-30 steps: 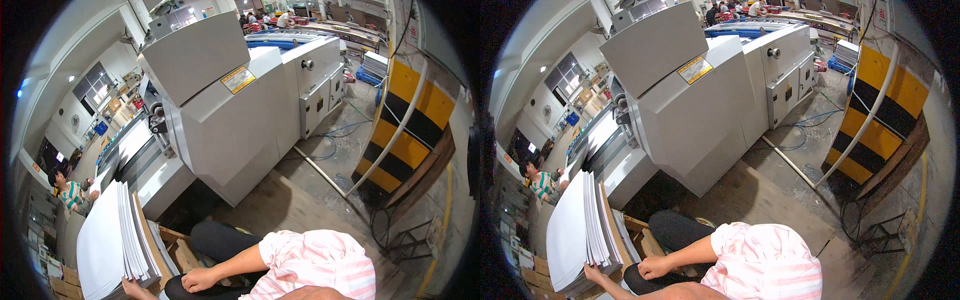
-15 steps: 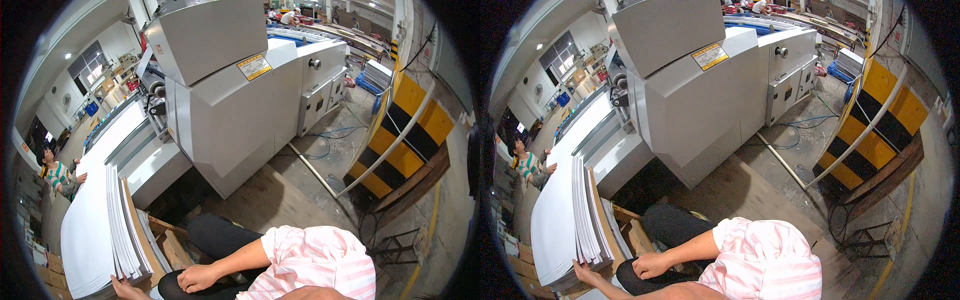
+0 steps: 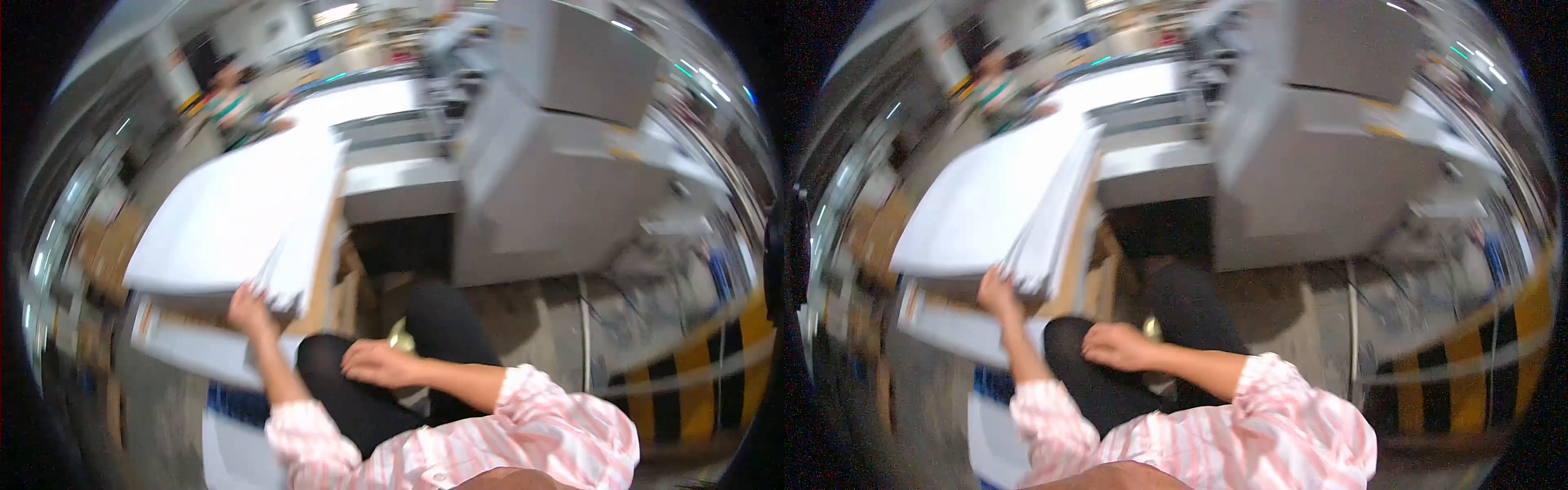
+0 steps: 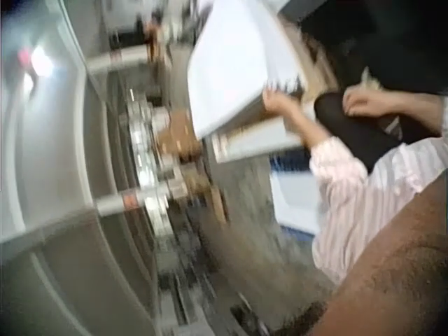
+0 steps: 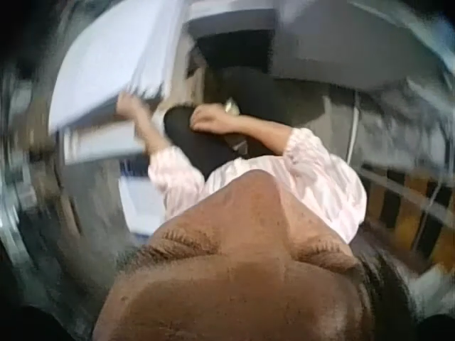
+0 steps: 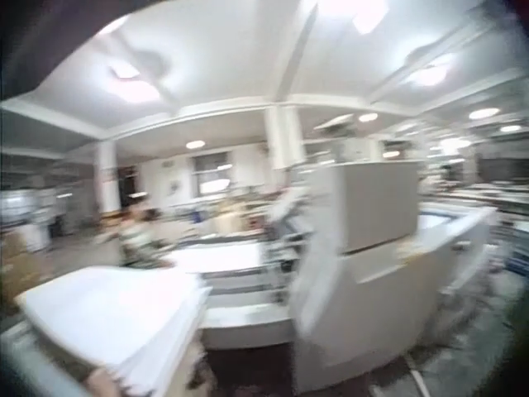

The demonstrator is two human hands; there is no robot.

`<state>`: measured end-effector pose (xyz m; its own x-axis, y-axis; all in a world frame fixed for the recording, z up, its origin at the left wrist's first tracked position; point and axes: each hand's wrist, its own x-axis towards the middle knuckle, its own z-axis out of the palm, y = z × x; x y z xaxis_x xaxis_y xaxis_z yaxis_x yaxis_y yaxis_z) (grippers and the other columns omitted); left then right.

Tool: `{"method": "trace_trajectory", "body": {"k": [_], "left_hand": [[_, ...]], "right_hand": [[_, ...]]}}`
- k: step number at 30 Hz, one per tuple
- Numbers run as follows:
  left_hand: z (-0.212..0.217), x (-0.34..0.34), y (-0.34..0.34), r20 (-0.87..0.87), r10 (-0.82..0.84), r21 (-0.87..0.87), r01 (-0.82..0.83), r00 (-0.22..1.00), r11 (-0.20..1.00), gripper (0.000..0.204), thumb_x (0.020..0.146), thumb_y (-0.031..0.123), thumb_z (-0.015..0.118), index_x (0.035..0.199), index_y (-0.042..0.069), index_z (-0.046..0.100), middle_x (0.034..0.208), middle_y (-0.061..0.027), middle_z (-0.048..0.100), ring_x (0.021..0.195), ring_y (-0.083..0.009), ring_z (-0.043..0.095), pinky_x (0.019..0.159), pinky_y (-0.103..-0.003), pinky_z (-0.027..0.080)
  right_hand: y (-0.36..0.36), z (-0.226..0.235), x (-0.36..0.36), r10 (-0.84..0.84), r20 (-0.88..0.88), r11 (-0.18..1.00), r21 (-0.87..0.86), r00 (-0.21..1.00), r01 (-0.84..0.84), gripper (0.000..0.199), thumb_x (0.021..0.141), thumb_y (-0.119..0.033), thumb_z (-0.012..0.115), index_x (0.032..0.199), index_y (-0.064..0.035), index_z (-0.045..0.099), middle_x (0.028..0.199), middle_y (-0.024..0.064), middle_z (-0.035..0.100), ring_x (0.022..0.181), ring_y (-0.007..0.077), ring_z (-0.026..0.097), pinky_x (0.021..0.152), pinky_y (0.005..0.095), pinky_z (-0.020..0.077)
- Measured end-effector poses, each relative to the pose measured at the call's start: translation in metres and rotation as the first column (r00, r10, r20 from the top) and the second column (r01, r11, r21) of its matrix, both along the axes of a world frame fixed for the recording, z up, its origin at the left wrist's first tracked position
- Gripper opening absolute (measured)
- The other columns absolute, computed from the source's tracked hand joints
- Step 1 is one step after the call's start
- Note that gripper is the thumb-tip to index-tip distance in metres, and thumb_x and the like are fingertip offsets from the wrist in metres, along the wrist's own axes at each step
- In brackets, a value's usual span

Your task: Inspecting and aligning a large stack of white paper sheets on a workbench in a paper mill.

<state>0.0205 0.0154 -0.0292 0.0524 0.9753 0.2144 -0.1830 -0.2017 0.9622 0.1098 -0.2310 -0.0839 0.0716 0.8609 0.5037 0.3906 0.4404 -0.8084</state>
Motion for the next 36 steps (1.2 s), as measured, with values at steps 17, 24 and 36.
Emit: {"method": "trace_trajectory", "body": {"k": [17,24,36], "left_hand": [[0.015,0.003,-0.028,0.074,0.037,0.003,-0.037,0.997,0.999,0.015,0.084,0.011,0.060,0.084,-0.004,0.061,0.073,-0.0008,0.054,0.064,-0.0069,0.051,0.058,-0.026,0.054],[0.020,0.007,-0.025,0.175,0.041,0.032,-0.047,0.984,0.998,0.017,0.082,0.010,0.058,0.077,-0.006,0.060,0.064,0.0003,0.050,0.058,-0.0054,0.049,0.052,-0.025,0.053],[0.016,0.001,-0.029,0.147,-0.022,0.005,0.022,0.989,1.000,0.015,0.086,0.011,0.058,0.089,-0.004,0.060,0.074,-0.0006,0.054,0.064,-0.0056,0.051,0.060,-0.026,0.054]], "right_hand": [[0.162,0.130,0.065,-0.040,0.010,0.997,0.072,0.999,0.039,0.015,0.084,-0.009,0.058,0.094,0.0001,0.064,0.083,0.0072,0.062,0.076,0.0121,0.057,0.065,0.0244,0.0440],[0.193,0.110,0.061,-0.349,0.141,0.915,0.263,0.926,0.305,0.011,0.076,-0.010,0.062,0.087,-0.0066,0.066,0.091,0.0078,0.062,0.086,0.0249,0.056,0.072,0.0337,0.0441],[0.214,0.109,0.049,-0.369,0.438,0.929,0.176,0.820,0.324,0.017,0.073,-0.024,0.067,0.085,-0.0117,0.068,0.091,0.0030,0.064,0.091,0.0227,0.052,0.081,0.0367,0.0355]]}}
